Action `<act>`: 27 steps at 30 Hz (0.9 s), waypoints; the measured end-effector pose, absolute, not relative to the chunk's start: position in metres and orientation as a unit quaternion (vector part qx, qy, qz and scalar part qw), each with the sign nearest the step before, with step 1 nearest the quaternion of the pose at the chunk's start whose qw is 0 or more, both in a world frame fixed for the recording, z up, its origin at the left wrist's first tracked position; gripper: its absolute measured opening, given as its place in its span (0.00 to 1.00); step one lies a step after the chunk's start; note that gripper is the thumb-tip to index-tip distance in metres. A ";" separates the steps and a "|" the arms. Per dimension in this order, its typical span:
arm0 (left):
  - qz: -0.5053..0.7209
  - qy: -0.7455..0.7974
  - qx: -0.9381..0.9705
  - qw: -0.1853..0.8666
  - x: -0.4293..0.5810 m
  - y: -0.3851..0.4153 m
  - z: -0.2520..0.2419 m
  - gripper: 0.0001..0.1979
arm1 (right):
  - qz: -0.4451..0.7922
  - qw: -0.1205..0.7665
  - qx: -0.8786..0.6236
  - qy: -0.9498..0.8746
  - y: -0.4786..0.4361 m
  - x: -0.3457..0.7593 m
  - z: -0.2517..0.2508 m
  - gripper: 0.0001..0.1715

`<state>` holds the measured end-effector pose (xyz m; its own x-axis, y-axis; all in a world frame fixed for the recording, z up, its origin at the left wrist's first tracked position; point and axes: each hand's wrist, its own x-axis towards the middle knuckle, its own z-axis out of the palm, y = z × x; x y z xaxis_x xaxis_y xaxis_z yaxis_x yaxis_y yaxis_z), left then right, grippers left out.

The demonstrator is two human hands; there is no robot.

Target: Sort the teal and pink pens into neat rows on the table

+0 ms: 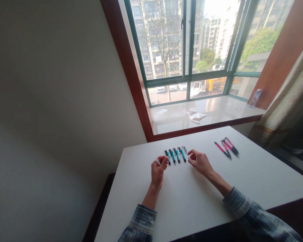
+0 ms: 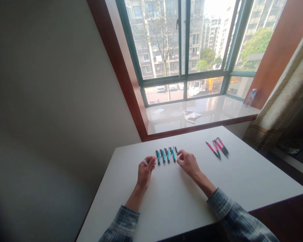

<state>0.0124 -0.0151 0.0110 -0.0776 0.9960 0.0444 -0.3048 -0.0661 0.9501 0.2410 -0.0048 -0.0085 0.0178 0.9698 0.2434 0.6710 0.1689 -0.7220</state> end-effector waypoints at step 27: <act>0.499 0.469 0.589 0.430 0.016 -0.020 0.005 0.16 | 0.286 0.469 -0.468 -0.692 0.001 0.230 0.004 0.09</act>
